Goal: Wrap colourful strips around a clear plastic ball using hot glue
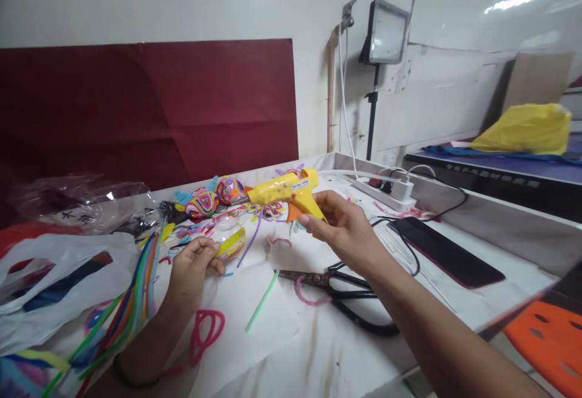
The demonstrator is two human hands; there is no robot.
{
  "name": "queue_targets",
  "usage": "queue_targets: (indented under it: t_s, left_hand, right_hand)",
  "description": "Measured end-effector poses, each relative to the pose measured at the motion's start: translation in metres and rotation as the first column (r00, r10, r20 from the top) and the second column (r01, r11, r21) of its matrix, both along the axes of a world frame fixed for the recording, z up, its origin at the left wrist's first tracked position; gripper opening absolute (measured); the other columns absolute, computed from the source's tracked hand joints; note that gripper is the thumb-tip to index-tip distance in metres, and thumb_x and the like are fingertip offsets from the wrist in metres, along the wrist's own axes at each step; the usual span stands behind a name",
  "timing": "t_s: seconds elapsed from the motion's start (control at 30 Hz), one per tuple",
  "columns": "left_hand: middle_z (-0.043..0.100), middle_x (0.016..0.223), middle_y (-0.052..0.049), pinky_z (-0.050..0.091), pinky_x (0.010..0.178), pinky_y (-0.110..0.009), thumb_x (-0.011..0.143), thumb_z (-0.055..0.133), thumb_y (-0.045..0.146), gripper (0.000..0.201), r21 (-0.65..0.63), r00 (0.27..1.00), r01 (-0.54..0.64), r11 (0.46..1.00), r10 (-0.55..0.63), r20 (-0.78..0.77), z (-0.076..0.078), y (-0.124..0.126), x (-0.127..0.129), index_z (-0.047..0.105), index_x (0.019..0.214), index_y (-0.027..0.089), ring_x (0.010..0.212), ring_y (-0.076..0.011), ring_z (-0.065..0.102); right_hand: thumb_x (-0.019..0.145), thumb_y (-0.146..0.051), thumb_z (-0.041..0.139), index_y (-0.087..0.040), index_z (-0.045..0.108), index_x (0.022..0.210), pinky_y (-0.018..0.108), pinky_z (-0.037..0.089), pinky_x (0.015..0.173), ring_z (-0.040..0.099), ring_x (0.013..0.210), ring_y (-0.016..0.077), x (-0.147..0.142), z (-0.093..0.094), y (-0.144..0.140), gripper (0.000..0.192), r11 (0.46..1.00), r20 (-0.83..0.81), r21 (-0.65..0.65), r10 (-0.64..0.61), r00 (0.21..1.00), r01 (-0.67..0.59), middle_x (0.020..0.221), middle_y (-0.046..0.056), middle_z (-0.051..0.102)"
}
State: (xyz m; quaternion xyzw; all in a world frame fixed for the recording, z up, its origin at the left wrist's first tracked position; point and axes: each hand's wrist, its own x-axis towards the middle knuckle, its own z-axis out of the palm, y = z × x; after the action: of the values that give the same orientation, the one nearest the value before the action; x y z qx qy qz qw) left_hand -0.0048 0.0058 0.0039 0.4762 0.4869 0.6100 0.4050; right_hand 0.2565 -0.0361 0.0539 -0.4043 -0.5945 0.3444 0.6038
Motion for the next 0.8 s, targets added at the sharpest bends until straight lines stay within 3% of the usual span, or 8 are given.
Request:
queue_targets:
  t_s: [0.17,0.27,0.37,0.6,0.8]
  left_hand:
    - [0.054,0.043,0.009,0.041,0.043,-0.021,0.061,0.067,0.031,0.021,0.013,0.999,-0.002,1.0,0.002,0.032,0.002,-0.001,0.001,0.052,0.069,0.019,0.034,-0.011,0.053]
    - [0.053,0.042,0.009,0.038,0.042,-0.02,0.06,0.067,0.032,0.022,-0.003,0.999,-0.013,1.0,0.013,0.038,0.002,-0.003,0.001,0.051,0.068,0.019,0.033,-0.011,0.053]
    - [0.051,0.038,0.009,0.036,0.042,-0.019,0.06,0.065,0.034,0.022,-0.027,0.999,-0.005,1.0,0.006,0.039,0.003,-0.005,0.003,0.05,0.068,0.019,0.033,-0.0101,0.052]
    - [0.053,0.034,0.006,0.035,0.042,-0.018,0.06,0.063,0.037,0.023,-0.052,0.999,0.007,0.999,-0.005,0.047,0.005,-0.008,0.009,0.049,0.067,0.02,0.032,-0.01,0.051]
    - [0.054,0.036,0.006,0.039,0.042,-0.02,0.061,0.063,0.036,0.022,-0.025,1.0,-0.003,1.0,0.003,0.029,0.002,-0.009,0.01,0.049,0.067,0.02,0.032,-0.0115,0.052]
  right_hand:
    - [0.071,-0.044,0.075,-0.02,0.052,0.094,0.024,0.047,0.05,0.057,0.06,0.0117,-0.009,0.001,0.019,0.04,0.997,0.093,0.007,0.082,0.992,-0.083,0.083,0.0,0.062]
    - [0.07,-0.041,0.072,-0.018,0.054,0.098,0.028,0.051,0.051,0.059,0.059,0.0139,-0.016,-0.01,0.024,0.041,0.995,0.163,-0.05,0.097,0.982,-0.09,0.085,0.004,0.066]
    - [0.07,-0.036,0.068,-0.016,0.06,0.089,0.028,0.051,0.053,0.06,0.06,0.0158,-0.02,-0.026,0.025,0.028,0.993,0.249,-0.09,0.099,0.964,-0.079,0.081,0.006,0.067]
    - [0.085,-0.045,0.057,-0.019,0.065,0.086,0.032,0.056,0.065,0.067,0.078,0.0237,-0.021,-0.056,0.02,0.027,0.987,0.413,-0.098,0.158,0.897,-0.128,0.075,0.004,0.068]
    - [0.089,-0.049,0.049,-0.022,0.061,0.089,0.031,0.051,0.055,0.061,0.062,0.0196,-0.031,-0.047,0.005,0.029,0.997,0.571,0.053,0.015,0.821,-0.055,0.071,0.003,0.066]
